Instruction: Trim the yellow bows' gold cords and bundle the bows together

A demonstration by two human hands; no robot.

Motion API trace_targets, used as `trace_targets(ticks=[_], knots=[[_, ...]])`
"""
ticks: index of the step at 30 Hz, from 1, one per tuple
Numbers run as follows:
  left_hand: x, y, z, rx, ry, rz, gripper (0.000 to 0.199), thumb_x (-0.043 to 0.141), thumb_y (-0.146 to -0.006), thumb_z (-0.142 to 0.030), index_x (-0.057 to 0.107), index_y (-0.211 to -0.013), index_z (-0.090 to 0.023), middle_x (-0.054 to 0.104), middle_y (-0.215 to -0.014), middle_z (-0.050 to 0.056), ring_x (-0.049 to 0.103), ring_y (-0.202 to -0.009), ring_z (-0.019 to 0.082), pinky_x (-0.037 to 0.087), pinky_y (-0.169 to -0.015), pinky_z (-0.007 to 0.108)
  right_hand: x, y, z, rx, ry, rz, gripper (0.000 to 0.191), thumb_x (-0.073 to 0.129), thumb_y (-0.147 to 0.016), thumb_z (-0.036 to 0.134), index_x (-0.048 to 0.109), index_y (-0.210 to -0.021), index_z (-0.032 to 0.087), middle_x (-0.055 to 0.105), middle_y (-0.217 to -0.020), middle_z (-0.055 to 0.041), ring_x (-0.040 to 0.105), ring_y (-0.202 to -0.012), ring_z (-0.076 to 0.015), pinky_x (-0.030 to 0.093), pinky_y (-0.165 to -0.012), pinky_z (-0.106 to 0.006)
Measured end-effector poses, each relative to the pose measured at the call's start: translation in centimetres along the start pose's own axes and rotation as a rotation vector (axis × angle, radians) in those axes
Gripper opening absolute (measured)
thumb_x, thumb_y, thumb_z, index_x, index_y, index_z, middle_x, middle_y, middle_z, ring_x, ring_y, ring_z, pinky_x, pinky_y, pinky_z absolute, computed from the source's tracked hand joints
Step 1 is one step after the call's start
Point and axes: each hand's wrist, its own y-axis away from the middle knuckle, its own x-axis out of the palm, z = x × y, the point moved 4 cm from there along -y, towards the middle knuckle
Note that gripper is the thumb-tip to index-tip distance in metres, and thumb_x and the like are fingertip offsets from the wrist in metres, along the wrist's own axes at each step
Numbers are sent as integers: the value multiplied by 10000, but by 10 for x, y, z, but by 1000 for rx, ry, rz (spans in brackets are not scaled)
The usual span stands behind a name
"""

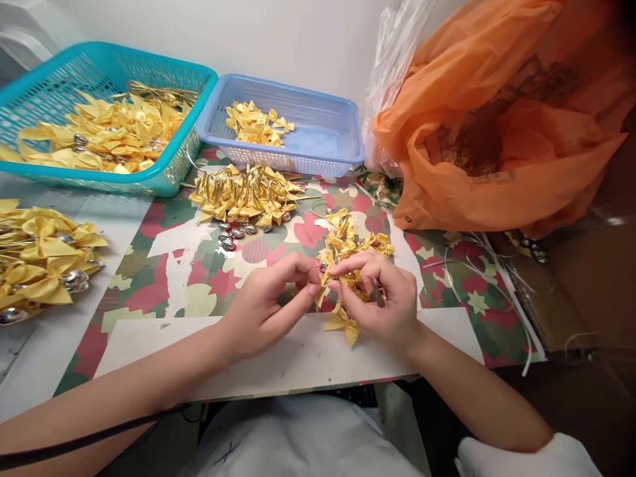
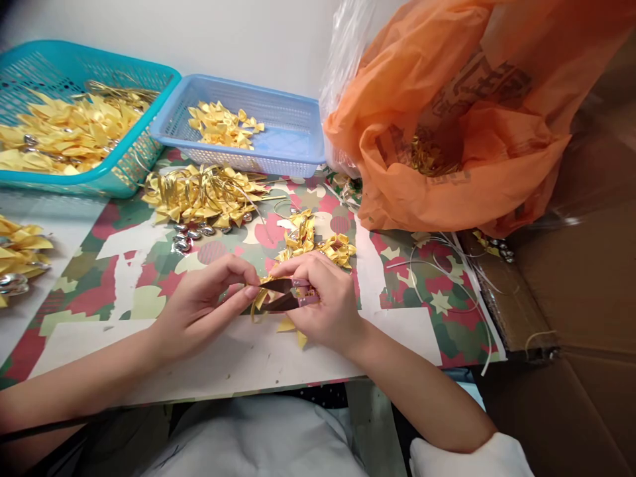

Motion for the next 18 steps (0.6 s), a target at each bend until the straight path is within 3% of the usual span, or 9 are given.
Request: trace_targets(ticks=[4, 8, 18], knots=[[-1, 0, -6, 99, -115, -7, 145, 471, -897, -68, 525, -886, -203, 628, -741, -17, 574, -623, 88, 473, -578, 198, -3, 1, -2, 80, -21, -69, 401, 679, -805, 149, 318, -657, 244, 750, -787, -18, 694, -687, -157, 536, -596, -300], [-2, 0, -10, 152, -169, -32, 179, 483, -870, -33, 524, -874, -208, 612, -712, -40, 563, -614, 78, 453, -569, 180, -4, 1, -4, 170, -74, -109, 340, 704, -794, 148, 401, -674, 248, 724, -698, -5, 710, -695, -176, 550, -580, -300], [-3, 1, -7, 166, -122, -44, 185, 490, -865, -23, 523, -896, -202, 609, -726, -40, 548, -622, 70, 439, -568, 171, -5, 2, -5, 213, -105, -102, 255, 685, -797, 130, 471, -723, 248, 728, -710, 3, 717, -738, -182, 550, -625, -313]])
